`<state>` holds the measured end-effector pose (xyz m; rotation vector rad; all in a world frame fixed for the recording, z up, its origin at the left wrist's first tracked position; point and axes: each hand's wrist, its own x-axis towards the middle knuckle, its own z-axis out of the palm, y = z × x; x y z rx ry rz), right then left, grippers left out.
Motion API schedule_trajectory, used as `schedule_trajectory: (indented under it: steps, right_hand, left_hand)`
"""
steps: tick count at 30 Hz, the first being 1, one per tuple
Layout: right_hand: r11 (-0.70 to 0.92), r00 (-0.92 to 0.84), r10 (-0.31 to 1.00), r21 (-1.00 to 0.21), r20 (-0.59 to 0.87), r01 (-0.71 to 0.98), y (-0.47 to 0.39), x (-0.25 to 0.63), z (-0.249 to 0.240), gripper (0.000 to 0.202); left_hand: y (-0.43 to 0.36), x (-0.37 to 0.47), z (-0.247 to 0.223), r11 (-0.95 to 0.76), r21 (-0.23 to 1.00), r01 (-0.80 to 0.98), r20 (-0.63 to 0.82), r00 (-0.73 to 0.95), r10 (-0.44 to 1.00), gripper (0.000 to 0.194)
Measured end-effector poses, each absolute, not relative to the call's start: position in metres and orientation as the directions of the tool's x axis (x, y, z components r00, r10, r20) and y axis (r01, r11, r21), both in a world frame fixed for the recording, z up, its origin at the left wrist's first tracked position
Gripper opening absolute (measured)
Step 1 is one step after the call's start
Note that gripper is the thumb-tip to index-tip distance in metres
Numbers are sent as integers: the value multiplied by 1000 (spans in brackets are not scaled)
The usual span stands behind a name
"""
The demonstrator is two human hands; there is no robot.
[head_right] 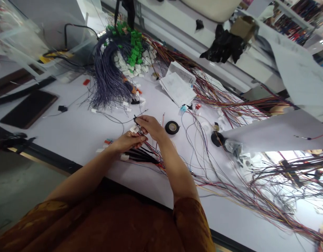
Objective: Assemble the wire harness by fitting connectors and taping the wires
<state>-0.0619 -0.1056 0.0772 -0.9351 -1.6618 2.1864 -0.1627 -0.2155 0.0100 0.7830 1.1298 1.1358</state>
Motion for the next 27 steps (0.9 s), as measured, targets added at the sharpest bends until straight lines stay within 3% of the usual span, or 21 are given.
schedule_trajectory:
  steps: [10, 14, 18, 22, 27]
  right_hand:
    - [-292, -778, 541, -939, -318, 181, -103, -58, 73, 20]
    - [-52, -721, 649, -959, -243, 277, -121, -23, 75, 29]
    - [268, -733, 660, -859, -165, 436, -158, 12, 66, 26]
    - [301, -685, 725, -861, -73, 411, -178, 17, 54, 28]
    - [316, -655, 754, -845, -52, 431, -178, 18, 48, 30]
  left_hand:
    - [-217, -163, 15, 282, 926, -251, -288, 15, 958, 39]
    - [-216, -169, 16, 274, 934, -231, -275, 25, 961, 39]
    - [-216, -170, 14, 301, 928, -219, -301, 34, 953, 37]
    - [-218, -163, 16, 285, 909, -305, -289, 33, 957, 30]
    - [-219, -156, 27, 270, 903, -334, -300, -41, 953, 37]
